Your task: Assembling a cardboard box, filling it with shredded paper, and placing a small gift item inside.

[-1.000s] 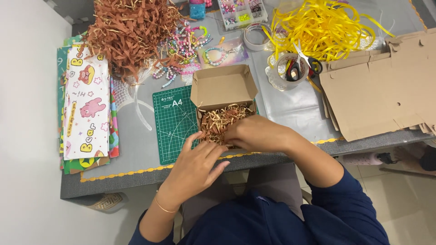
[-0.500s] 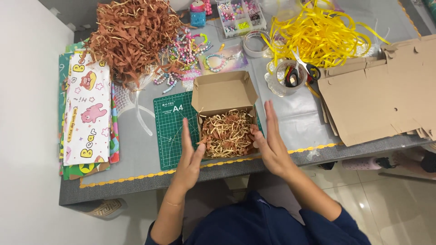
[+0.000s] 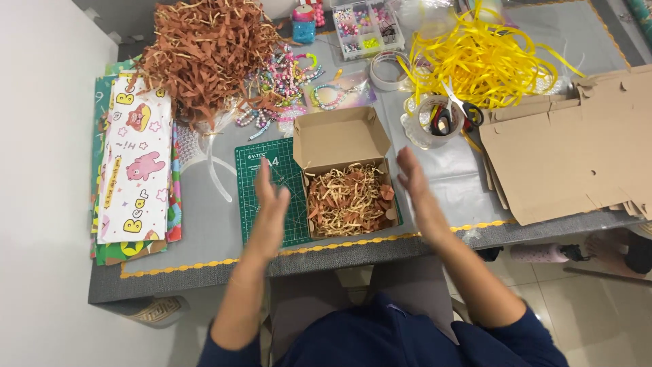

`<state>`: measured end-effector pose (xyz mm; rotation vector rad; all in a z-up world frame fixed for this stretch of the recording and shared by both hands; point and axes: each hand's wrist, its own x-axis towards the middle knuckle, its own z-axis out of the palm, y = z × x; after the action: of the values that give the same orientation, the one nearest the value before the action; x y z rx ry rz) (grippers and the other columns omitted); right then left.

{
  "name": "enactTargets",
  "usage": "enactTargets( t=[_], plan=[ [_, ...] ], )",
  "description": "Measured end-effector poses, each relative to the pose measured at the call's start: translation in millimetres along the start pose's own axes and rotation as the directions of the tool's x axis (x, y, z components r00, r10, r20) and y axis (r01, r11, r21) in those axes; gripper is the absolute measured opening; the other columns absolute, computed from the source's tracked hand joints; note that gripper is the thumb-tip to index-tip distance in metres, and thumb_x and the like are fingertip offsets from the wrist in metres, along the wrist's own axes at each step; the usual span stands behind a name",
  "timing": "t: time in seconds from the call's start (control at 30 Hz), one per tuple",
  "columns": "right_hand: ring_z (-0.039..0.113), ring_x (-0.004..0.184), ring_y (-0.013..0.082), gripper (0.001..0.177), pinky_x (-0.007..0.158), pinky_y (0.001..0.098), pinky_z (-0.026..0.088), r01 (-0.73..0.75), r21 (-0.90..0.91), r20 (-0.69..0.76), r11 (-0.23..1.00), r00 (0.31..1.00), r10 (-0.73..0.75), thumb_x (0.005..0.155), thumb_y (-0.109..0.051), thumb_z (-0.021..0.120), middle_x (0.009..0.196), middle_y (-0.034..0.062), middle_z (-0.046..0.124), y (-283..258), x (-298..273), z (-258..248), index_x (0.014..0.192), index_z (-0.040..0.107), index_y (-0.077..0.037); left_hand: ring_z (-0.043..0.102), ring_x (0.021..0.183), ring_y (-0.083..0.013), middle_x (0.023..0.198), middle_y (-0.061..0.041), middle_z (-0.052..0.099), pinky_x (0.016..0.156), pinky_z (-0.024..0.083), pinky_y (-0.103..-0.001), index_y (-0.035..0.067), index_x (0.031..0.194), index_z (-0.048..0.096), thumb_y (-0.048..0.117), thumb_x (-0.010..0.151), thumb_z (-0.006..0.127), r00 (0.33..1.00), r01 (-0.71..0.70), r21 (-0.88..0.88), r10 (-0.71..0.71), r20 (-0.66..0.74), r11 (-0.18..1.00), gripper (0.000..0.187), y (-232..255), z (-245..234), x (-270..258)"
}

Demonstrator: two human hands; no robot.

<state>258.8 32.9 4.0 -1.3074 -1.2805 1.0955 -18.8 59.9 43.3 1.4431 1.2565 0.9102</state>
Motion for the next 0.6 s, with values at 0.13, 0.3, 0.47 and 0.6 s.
enactTargets(
  t=[0.13,0.3,0.47,0.6],
  plan=[
    [0.019,0.146,0.0609,0.094,0.116,0.0737,0.019,0.125,0.046,-0.002,0.991,0.992,-0.125,0.1,-0.069,0.024,0.159,0.0387,0.021,1.9,33.9,-27.2,0.159,0.016,0.004,0.019,0.151,-0.0462,0.157,-0.028,0.026,0.123,0.01,-0.06,-0.001,0.159,0.022,0.048,0.107,0.043,0.981,-0.175,0.204,0.188,-0.045,0.963,0.075,-27.0,-37.1,70.5],
    [0.063,0.124,0.0249,0.03,0.101,0.0347,0.053,0.113,0.369,-0.132,0.923,0.989,-0.069,0.11,-0.027,0.048,0.136,0.0072,0.058,24.3,93.9,-56.3,0.137,0.052,-0.015,0.024,0.144,-0.0547,0.148,-0.026,0.026,0.118,0.021,-0.063,0.008,0.143,0.046,0.03,0.101,0.07,0.913,-0.154,0.467,0.306,-0.27,0.871,0.054,-84.3,-42.1,179.8],
    [0.073,0.091,0.0164,0.016,0.082,0.0268,0.063,0.211,0.386,-0.345,0.898,0.936,-0.072,0.102,-0.01,0.061,0.103,0.0064,0.069,48.7,167.4,-60.7,0.117,0.064,-0.008,0.029,0.148,-0.0411,0.155,-0.015,0.024,0.121,0.03,-0.059,0.016,0.153,0.037,0.022,0.106,0.058,0.665,-0.307,0.456,0.531,-0.526,0.836,0.052,-90.5,-37.8,197.8],
    [0.07,0.072,0.0125,0.013,0.066,0.0246,0.063,0.386,0.097,-0.401,0.917,0.859,-0.319,0.095,0.002,0.074,0.085,0.004,0.067,41.6,180.8,-27.1,0.103,0.068,-0.006,0.03,0.144,-0.0419,0.147,-0.011,0.029,0.118,0.026,-0.061,0.011,0.129,0.054,0.007,0.098,0.06,0.627,-0.353,0.544,0.624,-0.466,0.761,0.032,-92.5,-47.4,188.2]
  ],
)
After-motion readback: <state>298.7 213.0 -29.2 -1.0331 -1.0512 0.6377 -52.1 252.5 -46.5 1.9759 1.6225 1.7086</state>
